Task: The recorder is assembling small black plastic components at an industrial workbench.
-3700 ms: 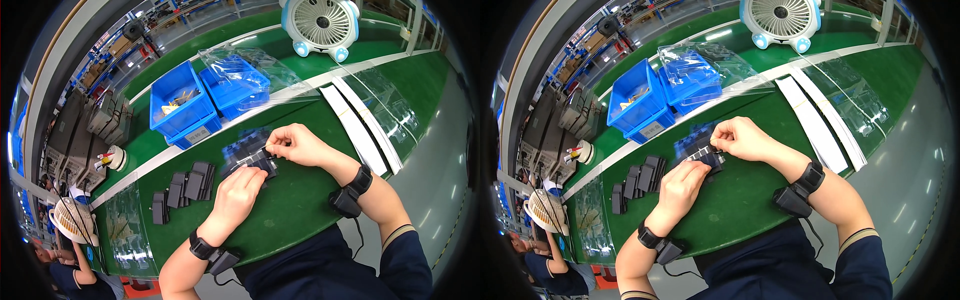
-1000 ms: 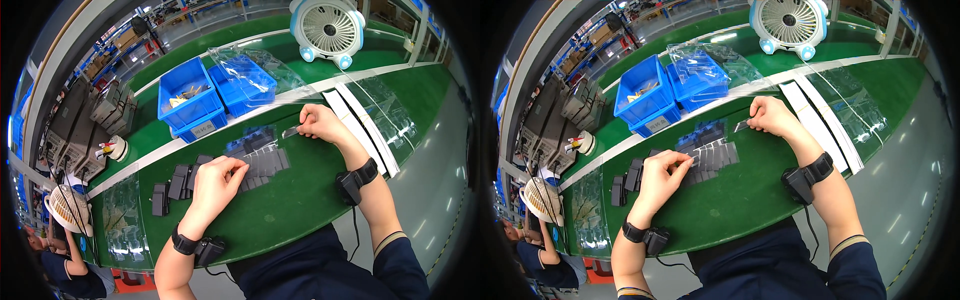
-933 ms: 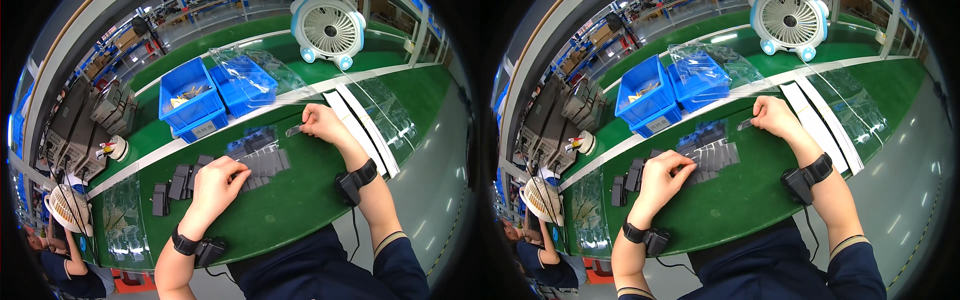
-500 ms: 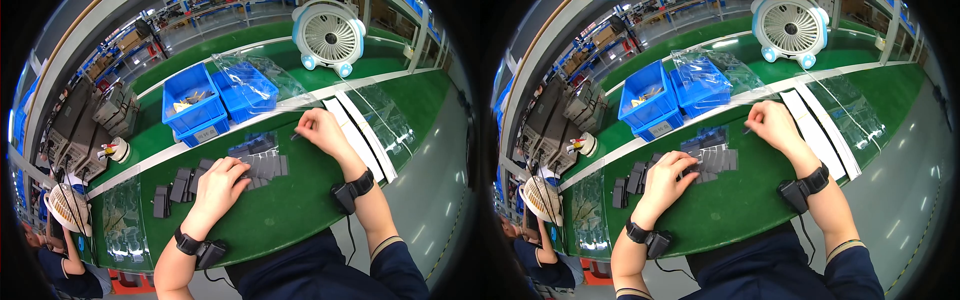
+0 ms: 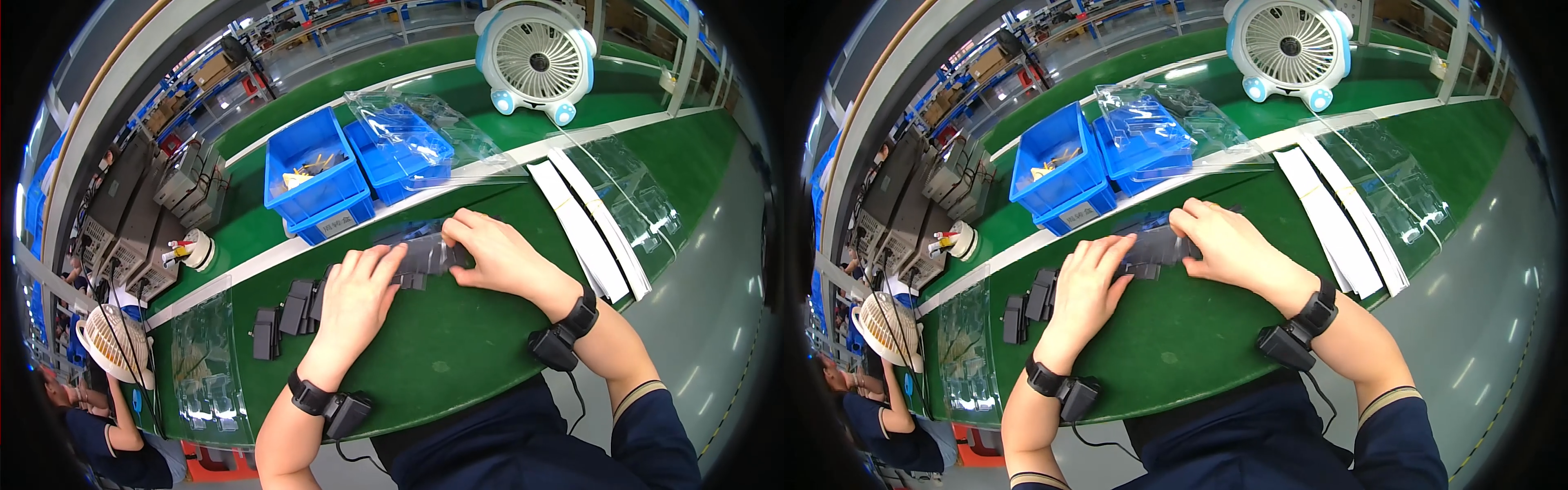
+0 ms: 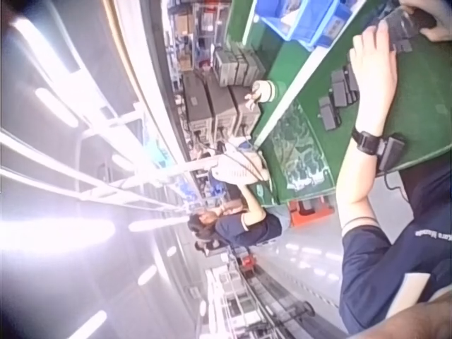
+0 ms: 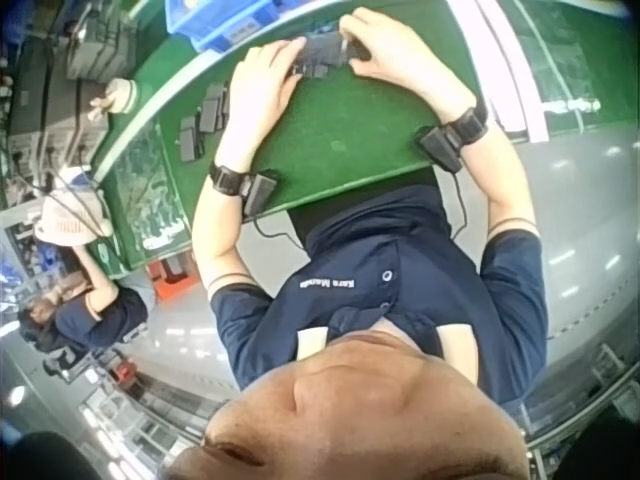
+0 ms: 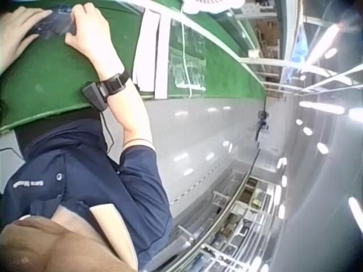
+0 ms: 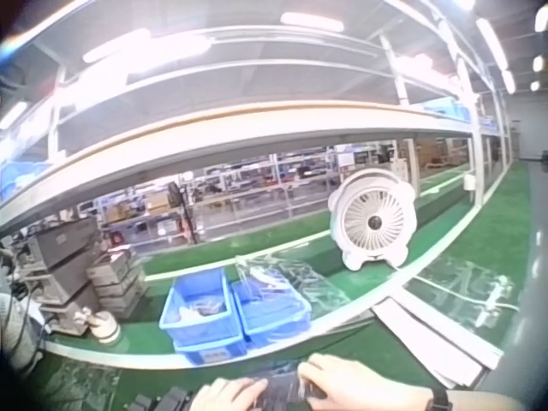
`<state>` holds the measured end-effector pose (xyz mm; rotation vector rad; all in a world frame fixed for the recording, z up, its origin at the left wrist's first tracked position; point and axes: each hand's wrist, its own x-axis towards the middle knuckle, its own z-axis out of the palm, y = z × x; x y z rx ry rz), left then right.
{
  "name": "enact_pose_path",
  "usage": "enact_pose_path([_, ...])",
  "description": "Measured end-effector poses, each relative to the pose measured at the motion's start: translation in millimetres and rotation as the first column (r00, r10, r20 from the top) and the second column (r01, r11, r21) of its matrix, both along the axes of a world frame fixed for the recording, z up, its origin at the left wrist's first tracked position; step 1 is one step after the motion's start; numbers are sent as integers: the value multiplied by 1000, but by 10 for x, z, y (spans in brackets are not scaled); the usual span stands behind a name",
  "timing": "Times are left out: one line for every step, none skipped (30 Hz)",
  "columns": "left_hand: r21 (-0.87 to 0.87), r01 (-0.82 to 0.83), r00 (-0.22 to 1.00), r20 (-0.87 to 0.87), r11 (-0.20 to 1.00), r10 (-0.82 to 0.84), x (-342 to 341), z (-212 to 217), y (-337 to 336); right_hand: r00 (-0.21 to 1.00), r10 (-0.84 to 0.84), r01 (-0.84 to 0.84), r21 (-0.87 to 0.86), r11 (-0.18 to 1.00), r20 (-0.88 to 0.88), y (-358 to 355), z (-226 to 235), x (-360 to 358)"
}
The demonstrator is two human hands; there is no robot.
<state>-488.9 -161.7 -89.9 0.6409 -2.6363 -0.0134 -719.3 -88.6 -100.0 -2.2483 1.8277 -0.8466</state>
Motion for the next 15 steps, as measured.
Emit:
enact_pose_path([11,-22,1000,-9,1000,22,7,5,1,1000,-10,10,-3,1000,-1,6,-14,-16])
enact_pose_path([5,-6,1000,-12,1000,6,7,37,8,1000,-17,17,-23,1000,11,16,-12,-40])
enact_pose_path([64,-3,1000,-10,998,3,15,83,34,999,-25,26,-43,999,23,26,-6,-62])
enact_pose_path([122,2,1000,-8,993,-1,19,108,46,1000,8,-9,-70,997,-5,49,-14,-39])
enact_pose_path([116,18,1000,-15,993,-16,35,90,34,999,34,-34,-45,998,-12,50,-19,27])
enact_pose_path([85,-19,1000,-2,996,20,49,90,44,999,27,-28,-58,998,-18,44,-12,79])
enact_pose_path([52,-57,998,9,997,56,64,85,47,1000,20,-21,-71,997,-24,27,-15,121])
enact_pose_path([32,-82,997,-2,996,83,67,46,25,999,-1,-2,-82,997,-36,7,-25,141])
enact_pose_path([25,-72,997,-5,997,72,80,30,13,999,-12,8,-90,996,-39,-3,-47,132])
enact_pose_path([23,-83,996,-33,996,84,104,26,2,1000,2,-2,-111,994,-1,-18,-70,126])
enact_pose_path([23,-106,992,-60,994,108,135,36,0,999,28,-23,-131,991,37,-29,-74,126])
enact_pose_path([30,-112,989,-90,993,114,170,69,-5,995,33,-19,-143,990,97,-24,-53,117])
enact_pose_path([43,-129,983,-125,991,134,213,138,-22,993,52,-36,-151,988,104,-37,-51,106])
enact_pose_path([55,-127,974,-180,990,135,241,177,-79,986,11,15,-157,988,165,-34,-56,60])
enact_pose_path([66,-127,962,-233,990,139,268,213,-154,973,-25,62,-157,986,228,-31,-63,6])
